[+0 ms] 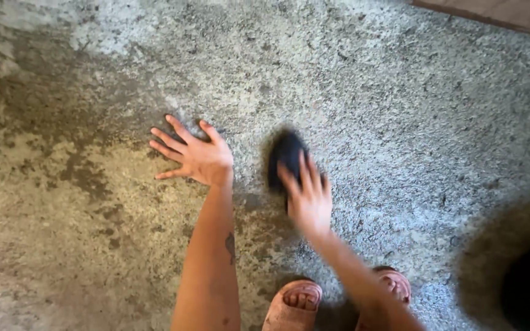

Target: The person is scrubbing a concrete floor with a wet black cloth, periodically rinsing it in a bucket of water.

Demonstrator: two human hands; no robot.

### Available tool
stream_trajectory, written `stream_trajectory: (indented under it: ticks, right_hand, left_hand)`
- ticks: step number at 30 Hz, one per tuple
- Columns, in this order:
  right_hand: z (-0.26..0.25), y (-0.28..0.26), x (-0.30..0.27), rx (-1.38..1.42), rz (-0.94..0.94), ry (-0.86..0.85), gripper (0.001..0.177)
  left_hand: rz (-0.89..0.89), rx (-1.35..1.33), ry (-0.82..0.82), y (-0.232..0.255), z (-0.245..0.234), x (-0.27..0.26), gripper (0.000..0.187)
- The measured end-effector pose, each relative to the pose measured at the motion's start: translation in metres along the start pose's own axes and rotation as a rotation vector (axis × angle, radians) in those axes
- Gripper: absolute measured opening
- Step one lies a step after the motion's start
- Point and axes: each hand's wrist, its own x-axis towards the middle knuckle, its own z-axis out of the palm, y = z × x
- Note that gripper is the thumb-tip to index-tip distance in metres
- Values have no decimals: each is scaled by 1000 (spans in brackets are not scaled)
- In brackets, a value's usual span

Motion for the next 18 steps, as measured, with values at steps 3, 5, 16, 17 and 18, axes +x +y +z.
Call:
stream_trajectory:
  ticks: [3,5,16,17,18]
  right_hand:
    - [-12,-14,-25,13,74,-98,75]
    - [-11,-14,-7,25,76,-93,76]
    - [-78,85,63,211,24,-209,57]
    - [-112,97,34,119,-58,-383,54]
    - [-145,110,3,33,-137,-562,51]
  left_hand:
    - [5,-10,11,0,2,-1,73]
    - [14,-19,28,0,4,-1,73]
    - [423,-69,197,-51,53,-37,70]
    - [521,-43,227,-56,68,-48,70]
    - [619,-20,257,-58,84,-59,71]
